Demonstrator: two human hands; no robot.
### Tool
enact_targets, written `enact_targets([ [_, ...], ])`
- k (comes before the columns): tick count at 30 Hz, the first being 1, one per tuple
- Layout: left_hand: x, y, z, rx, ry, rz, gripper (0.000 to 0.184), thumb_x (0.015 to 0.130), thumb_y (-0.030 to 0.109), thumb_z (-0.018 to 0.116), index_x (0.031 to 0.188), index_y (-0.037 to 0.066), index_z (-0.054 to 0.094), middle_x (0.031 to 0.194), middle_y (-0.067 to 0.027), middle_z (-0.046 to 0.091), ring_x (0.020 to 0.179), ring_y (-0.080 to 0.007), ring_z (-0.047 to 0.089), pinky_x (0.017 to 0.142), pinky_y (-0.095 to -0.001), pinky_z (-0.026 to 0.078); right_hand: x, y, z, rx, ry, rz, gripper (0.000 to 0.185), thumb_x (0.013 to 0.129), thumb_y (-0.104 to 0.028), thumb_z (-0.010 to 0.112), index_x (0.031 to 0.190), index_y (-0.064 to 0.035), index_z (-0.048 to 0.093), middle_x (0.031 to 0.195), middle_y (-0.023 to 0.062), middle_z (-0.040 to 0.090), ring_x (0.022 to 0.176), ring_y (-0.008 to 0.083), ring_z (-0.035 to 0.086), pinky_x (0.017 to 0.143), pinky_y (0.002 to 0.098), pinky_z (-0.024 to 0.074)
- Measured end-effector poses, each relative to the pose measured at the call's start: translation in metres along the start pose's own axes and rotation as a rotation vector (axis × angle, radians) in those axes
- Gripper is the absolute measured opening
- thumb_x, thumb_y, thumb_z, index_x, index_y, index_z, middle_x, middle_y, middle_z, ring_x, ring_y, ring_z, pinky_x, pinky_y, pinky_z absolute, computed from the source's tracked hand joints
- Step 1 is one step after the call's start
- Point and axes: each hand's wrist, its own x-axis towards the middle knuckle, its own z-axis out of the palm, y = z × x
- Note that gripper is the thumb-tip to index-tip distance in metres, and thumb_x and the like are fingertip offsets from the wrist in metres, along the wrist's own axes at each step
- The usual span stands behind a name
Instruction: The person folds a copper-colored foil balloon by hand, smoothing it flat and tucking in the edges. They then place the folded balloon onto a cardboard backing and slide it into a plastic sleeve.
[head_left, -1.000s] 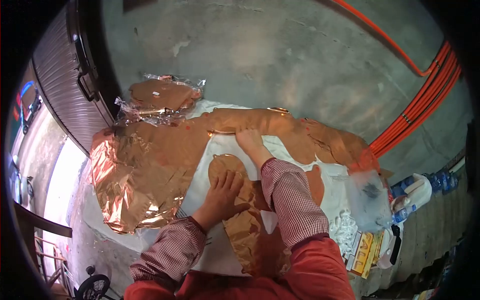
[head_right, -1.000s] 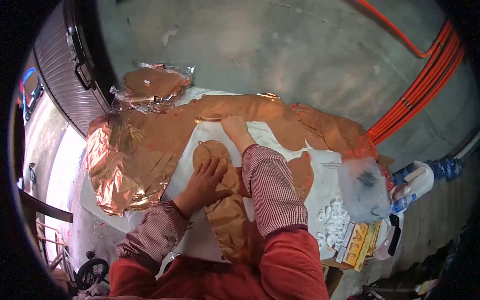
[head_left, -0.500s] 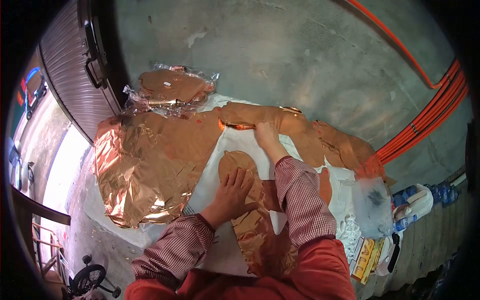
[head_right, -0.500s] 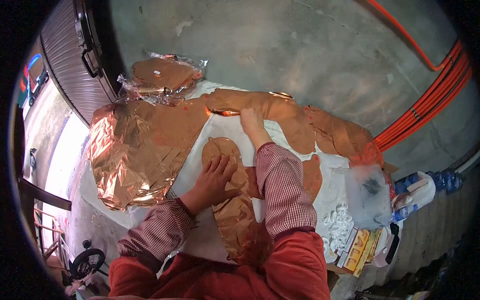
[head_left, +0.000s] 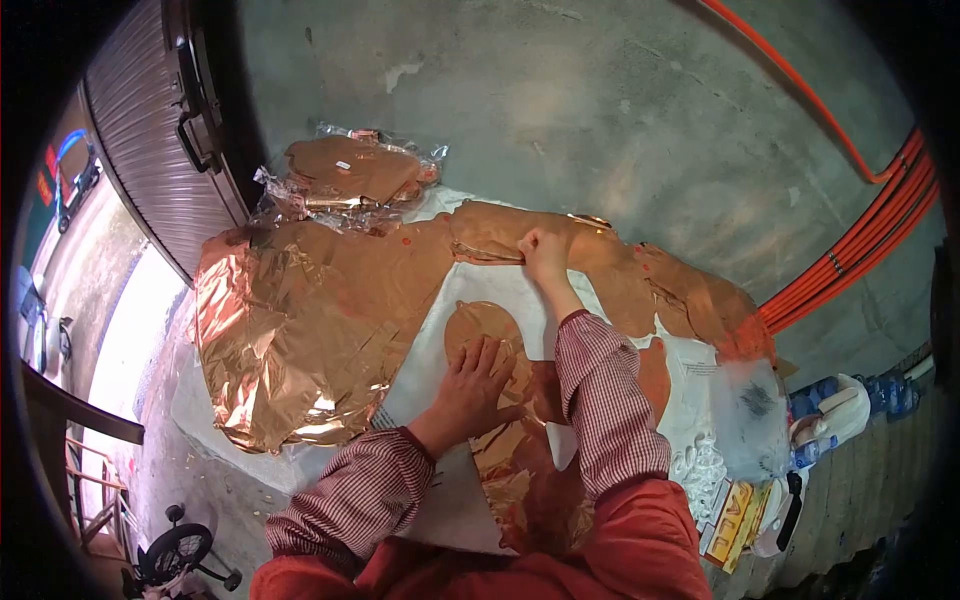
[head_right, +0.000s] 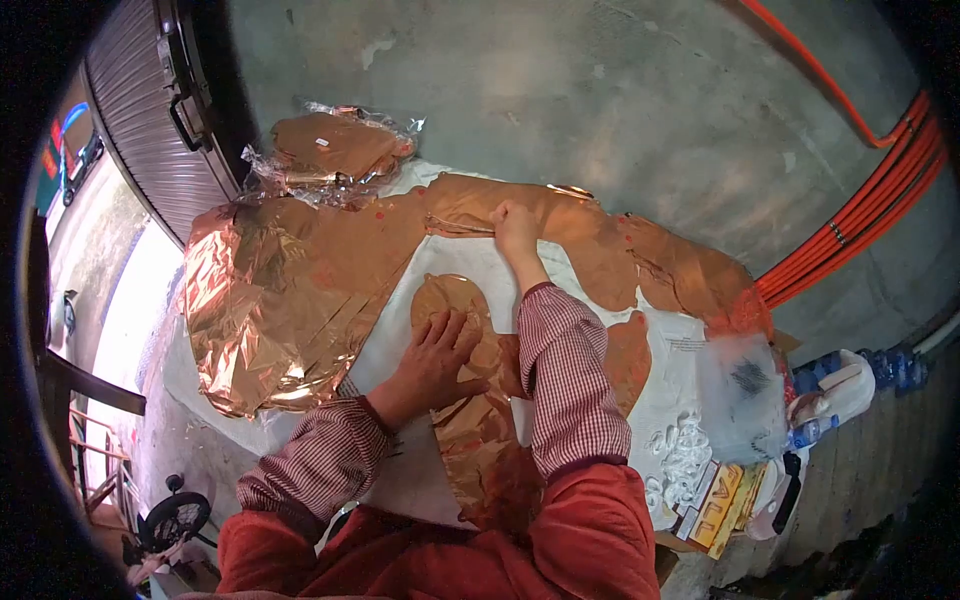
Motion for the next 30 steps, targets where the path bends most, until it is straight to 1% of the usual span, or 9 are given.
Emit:
enact_targets([
  [3,0.0,-0.001,0.0,0.001,0.012,0.001,0.075,0.076,0.053,0.069,0.13,0.005,0.048,0.14,-0.024,0.039,0.133,-0.0438,0.033,0.109,-0.0518,0.028,-0.007,-0.028,0.001,-0.061,-0.079,-0.135,0.02,0.08,-0.023,0.07,0.084,-0.003,0.067,0.072,0.0151,0.066,0.063,0.0311,0.062,0.061,0.04,0.0494],
  [5,-0.001,-0.001,0.001,-0.004,0.018,0.005,0.076,0.076,0.054,0.069,0.13,0.006,0.048,0.14,-0.0238,0.039,0.133,-0.0439,0.034,0.109,-0.0517,0.028,-0.01,-0.037,0.01,-0.381,-0.246,-0.412,0.018,0.082,-0.02,0.064,0.088,-0.0032,0.067,0.078,0.017,0.067,0.066,0.0337,0.064,0.062,0.043,0.0501],
  [9,0.0,0.0,0.0,-0.037,0.018,0.001,0.076,0.074,0.054,0.07,0.132,0.009,0.048,0.141,-0.0238,0.039,0.133,-0.044,0.033,0.108,-0.0531,0.028,-0.01,-0.046,0.032,-0.635,-0.244,-0.516,0.013,0.083,-0.014,0.06,0.083,-0.003,0.067,0.078,0.0198,0.066,0.07,0.037,0.065,0.063,0.0466,0.0497],
  [11,0.0,0.0,-0.001,-0.021,0.003,-0.011,0.077,0.076,0.055,0.068,0.134,0.01,0.047,0.141,-0.0234,0.039,0.133,-0.0436,0.034,0.109,-0.0515,0.028,-0.008,-0.047,0.033,-0.467,-0.113,-0.278,0.015,0.083,-0.013,0.058,0.078,-0.0015,0.066,0.073,0.021,0.064,0.071,0.0388,0.065,0.063,0.0476,0.0496],
  [17,-0.001,-0.002,0.007,0.012,0.022,0.002,0.079,0.076,0.058,0.067,0.136,0.011,0.045,0.142,-0.0232,0.038,0.133,-0.0437,0.034,0.108,-0.0516,0.028,-0.008,-0.051,0.021,-0.189,0.053,-0.083,0.024,0.083,-0.021,0.064,0.071,-0.0009,0.064,0.067,0.0192,0.062,0.065,0.0372,0.063,0.059,0.0458,0.0471],
  [19,-0.001,-0.002,0.01,-0.022,0.09,0.016,0.078,0.069,0.055,0.073,0.128,0.009,0.05,0.139,-0.0242,0.04,0.132,-0.0443,0.035,0.105,-0.0546,0.031,-0.005,-0.048,0.016,-0.179,0.009,-0.065,0.025,0.083,-0.023,0.066,0.071,-0.0014,0.065,0.067,0.0189,0.062,0.064,0.0365,0.062,0.058,0.045,0.0462],
  [21,-0.001,-0.003,0.011,-0.02,0.093,0.018,0.078,0.069,0.055,0.073,0.128,0.009,0.05,0.139,-0.0243,0.041,0.131,-0.0442,0.035,0.104,-0.0546,0.031,0.001,-0.041,0.015,-0.166,-0.032,-0.048,0.027,0.083,-0.026,0.067,0.071,-0.002,0.065,0.067,0.0185,0.062,0.062,0.0359,0.062,0.058,0.0442,0.0452],
  [24,-0.001,-0.004,0.013,-0.014,0.109,0.027,0.078,0.07,0.056,0.072,0.127,0.008,0.051,0.138,-0.0243,0.042,0.131,-0.0441,0.036,0.104,-0.0548,0.031,0.006,-0.028,0.022,0.114,-0.074,0.068,0.026,0.084,-0.027,0.067,0.075,-0.0028,0.068,0.067,0.0195,0.062,0.061,0.0349,0.061,0.058,0.0439,0.0441],
  [30,-0.001,-0.002,0.009,-0.015,0.119,0.038,0.076,0.071,0.056,0.071,0.124,0.006,0.052,0.136,-0.0241,0.043,0.129,-0.044,0.037,0.103,-0.0554,0.032,0.003,-0.034,0.019,0.089,0.139,0.022,0.023,0.084,-0.024,0.066,0.082,-0.0021,0.07,0.072,0.0219,0.063,0.065,0.0361,0.062,0.061,0.0449,0.0449],
])
